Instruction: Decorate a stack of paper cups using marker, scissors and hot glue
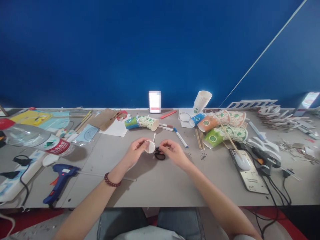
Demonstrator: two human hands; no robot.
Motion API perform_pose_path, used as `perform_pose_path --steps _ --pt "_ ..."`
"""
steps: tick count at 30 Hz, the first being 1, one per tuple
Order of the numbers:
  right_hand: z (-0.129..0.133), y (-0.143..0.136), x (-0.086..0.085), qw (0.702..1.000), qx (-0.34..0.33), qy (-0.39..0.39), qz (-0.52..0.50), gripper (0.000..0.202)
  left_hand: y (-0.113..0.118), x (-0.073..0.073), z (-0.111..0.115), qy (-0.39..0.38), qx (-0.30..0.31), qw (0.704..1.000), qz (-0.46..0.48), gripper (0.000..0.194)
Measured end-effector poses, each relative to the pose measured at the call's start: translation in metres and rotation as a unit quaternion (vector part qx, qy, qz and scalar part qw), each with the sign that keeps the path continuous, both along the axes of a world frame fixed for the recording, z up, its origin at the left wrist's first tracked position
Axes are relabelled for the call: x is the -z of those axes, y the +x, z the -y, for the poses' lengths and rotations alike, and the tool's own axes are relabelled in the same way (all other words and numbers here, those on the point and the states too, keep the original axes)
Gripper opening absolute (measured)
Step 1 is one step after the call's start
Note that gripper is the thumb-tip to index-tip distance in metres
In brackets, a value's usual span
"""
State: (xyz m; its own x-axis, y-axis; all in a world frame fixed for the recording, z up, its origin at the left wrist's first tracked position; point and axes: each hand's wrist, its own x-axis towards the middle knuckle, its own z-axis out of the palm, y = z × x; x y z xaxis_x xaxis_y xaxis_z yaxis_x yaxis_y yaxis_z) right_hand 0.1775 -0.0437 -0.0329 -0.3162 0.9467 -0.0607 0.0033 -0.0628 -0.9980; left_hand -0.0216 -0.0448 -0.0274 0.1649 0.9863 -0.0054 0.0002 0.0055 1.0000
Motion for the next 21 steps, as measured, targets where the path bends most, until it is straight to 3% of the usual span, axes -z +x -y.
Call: perform_pose_path --steps 6,10,13,21 --pt "-0.004 0.0 0.013 0.971 0.08 0.179 0.134 0.016 -0.002 0.0 0.002 0.126 0.003 0.99 -0.071 0.025" --pt "-0.001 0.0 0.009 0.956 0.101 0.237 0.143 0.017 -0.002 0.003 0.002 0.171 0.008 0.978 -0.115 0.025" --pt "0.001 -0.001 0.006 0.967 0.08 0.213 0.112 0.015 0.0 0.005 0.003 0.156 0.002 0.98 -0.125 0.026" --pt "0.003 -0.003 0.011 0.998 0.016 0.033 0.053 0.022 0.004 0.009 0.005 0.144 0.007 0.979 -0.146 0.022"
